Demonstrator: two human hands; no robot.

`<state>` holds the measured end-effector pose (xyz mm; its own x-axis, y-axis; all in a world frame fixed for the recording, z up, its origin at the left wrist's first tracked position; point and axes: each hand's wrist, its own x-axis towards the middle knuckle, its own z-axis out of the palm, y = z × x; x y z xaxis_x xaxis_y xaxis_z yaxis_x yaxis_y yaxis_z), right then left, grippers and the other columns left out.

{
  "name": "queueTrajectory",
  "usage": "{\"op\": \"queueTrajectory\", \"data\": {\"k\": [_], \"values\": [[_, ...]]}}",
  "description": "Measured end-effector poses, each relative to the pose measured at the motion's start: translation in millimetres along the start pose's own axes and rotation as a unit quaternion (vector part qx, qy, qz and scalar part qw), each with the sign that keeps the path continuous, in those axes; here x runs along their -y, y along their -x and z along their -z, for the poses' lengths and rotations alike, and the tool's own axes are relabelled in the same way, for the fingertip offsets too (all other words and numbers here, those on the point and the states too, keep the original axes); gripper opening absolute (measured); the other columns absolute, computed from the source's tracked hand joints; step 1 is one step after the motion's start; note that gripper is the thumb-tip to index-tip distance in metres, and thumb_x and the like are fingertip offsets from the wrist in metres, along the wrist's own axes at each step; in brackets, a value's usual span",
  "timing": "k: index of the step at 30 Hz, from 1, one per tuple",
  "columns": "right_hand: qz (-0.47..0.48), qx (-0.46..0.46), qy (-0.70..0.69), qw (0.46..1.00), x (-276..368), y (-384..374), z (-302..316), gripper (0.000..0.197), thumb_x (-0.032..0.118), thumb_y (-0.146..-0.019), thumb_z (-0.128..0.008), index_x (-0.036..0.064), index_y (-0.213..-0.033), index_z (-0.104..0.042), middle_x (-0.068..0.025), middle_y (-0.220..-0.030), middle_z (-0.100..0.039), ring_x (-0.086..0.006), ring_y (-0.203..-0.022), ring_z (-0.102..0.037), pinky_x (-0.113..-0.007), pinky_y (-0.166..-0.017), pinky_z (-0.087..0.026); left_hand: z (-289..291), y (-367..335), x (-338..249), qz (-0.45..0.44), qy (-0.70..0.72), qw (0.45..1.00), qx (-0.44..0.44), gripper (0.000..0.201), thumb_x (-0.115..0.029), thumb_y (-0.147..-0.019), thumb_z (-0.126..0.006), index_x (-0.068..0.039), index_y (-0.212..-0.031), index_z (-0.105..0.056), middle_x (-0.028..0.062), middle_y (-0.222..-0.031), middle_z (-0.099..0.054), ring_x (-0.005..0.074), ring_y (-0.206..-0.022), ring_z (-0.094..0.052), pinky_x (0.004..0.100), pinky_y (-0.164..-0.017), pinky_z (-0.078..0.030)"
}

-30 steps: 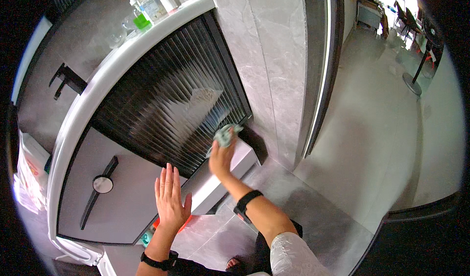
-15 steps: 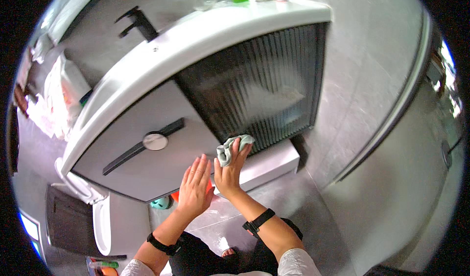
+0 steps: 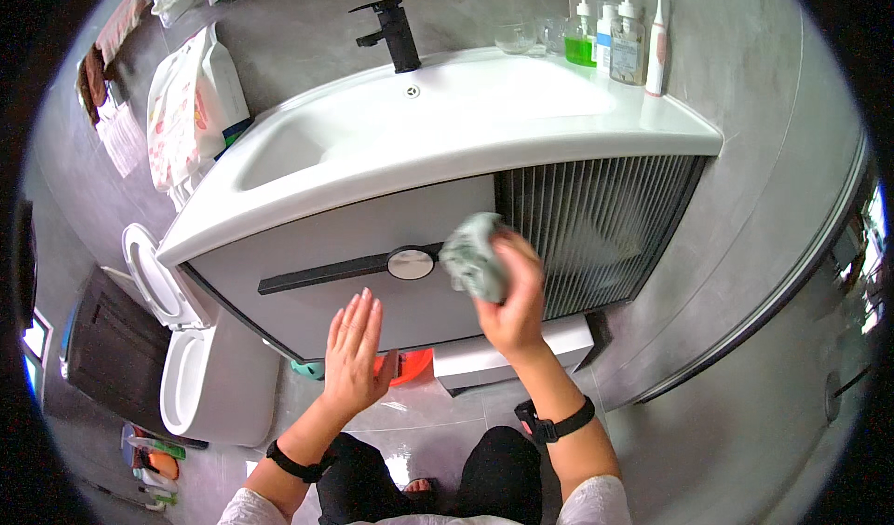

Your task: The person wipes down various surfaces in a bathroom using a cloth, including the wall, a glass shelf, the sink basin, and the vanity cabinet, after rinsing and wringing out the cloth in the sink.

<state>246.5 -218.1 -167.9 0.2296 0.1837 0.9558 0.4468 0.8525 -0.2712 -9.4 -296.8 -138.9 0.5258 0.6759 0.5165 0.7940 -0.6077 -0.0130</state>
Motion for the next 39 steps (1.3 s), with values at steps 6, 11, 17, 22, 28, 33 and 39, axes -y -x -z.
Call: {"op": "queueTrajectory", "data": {"k": [6, 11, 17, 22, 28, 33, 39], "values": [[-0.013, 0.308, 0.101, 0.946, 63, -92, -27, 0.055, 0.013, -0.064, -0.075, 0.0066, -0.117, -0.06, -0.0113, -0.102, -0.065, -0.0302, -0.1, -0.059, -0.041, -0.089, -0.043, 23, -7, 9, 0.044, 0.017, 0.995, -0.09, 0.084, -0.011, -0.075, -0.07, 0.006, -0.149, -0.033, 0.0274, -0.153, -0.035, 0.0404, -0.143, -0.034, 0.0521, -0.116, -0.024], [0.022, 0.368, 0.208, 0.906, 58, -107, -2, 0.048, 0.006, -0.064, -0.073, 0.0076, -0.11, -0.06, -0.0099, -0.101, -0.065, -0.0311, -0.1, -0.059, -0.042, -0.088, -0.044, 36, -28, 11, 0.056, 0.012, 0.99, -0.127, 0.076, -0.011, -0.074, -0.07, -0.002, -0.146, -0.043, 0.0134, -0.145, -0.049, 0.032, -0.132, -0.046, 0.0496, -0.113, -0.028], [-0.04, 0.367, 0.108, 0.923, 71, -102, -29, 0.044, 0.001, -0.067, -0.069, 0.0068, -0.109, -0.061, -0.0122, -0.102, -0.065, -0.0329, -0.1, -0.06, -0.042, -0.089, -0.046, 33, -28, 16, 0.055, 0.017, 0.99, -0.132, 0.073, -0.009, -0.076, -0.069, -0.004, -0.145, -0.046, 0.0118, -0.144, -0.05, 0.0302, -0.132, -0.047, 0.048, -0.113, -0.03], [-0.152, 0.149, -0.02, 0.977, 80, -78, -39, 0.046, -0.005, -0.07, -0.066, 0.0065, -0.115, -0.063, -0.0148, -0.111, -0.065, -0.035, -0.108, -0.062, -0.046, -0.095, -0.048, 33, -23, 21, 0.054, 0.026, 0.989, -0.132, 0.071, -0.009, -0.076, -0.069, -0.005, -0.144, -0.047, 0.0116, -0.144, -0.051, 0.0298, -0.131, -0.049, 0.0476, -0.112, -0.033], [0.182, 0.268, 0.183, 0.928, 53, -45, -59, 0.029, 0.007, -0.086, -0.063, 0.0151, -0.112, -0.072, -0.0021, -0.12, -0.067, -0.0251, -0.123, -0.057, -0.042, -0.103, -0.043, 27, -18, 22, 0.028, 0.009, 0.995, -0.1, 0.072, -0.01, -0.076, -0.069, -0.004, -0.143, -0.046, 0.0141, -0.151, -0.043, 0.0301, -0.138, -0.043, 0.0489, -0.114, -0.03], [0.232, 0.327, 0.147, 0.904, 62, -62, -47, 0.022, 0.01, -0.086, -0.064, 0.0129, -0.106, -0.073, -0.0035, -0.115, -0.067, -0.0247, -0.121, -0.058, -0.043, -0.095, -0.049, 32, 8, 35, 0.048, 0.03, 0.996, -0.076, 0.073, -0.01, -0.076, -0.069, -0.002, -0.145, -0.044, 0.015, -0.154, -0.04, 0.0325, -0.141, -0.039, 0.049, -0.115, -0.028], [0.177, 0.339, 0.144, 0.912, 119, -57, -132, 0.029, 0.006, -0.082, -0.06, 0.002, -0.111, -0.063, -0.0098, -0.11, -0.064, -0.029, -0.104, -0.061, -0.042, -0.09, -0.051, 38, 38, 54, 0.137, 0.03, 0.975, -0.171, 0.088, -0.008, -0.073, -0.069, 0.007, -0.15, -0.029, 0.0275, -0.152, -0.035, 0.0449, -0.139, -0.036, 0.0519, -0.113, -0.029]]}}
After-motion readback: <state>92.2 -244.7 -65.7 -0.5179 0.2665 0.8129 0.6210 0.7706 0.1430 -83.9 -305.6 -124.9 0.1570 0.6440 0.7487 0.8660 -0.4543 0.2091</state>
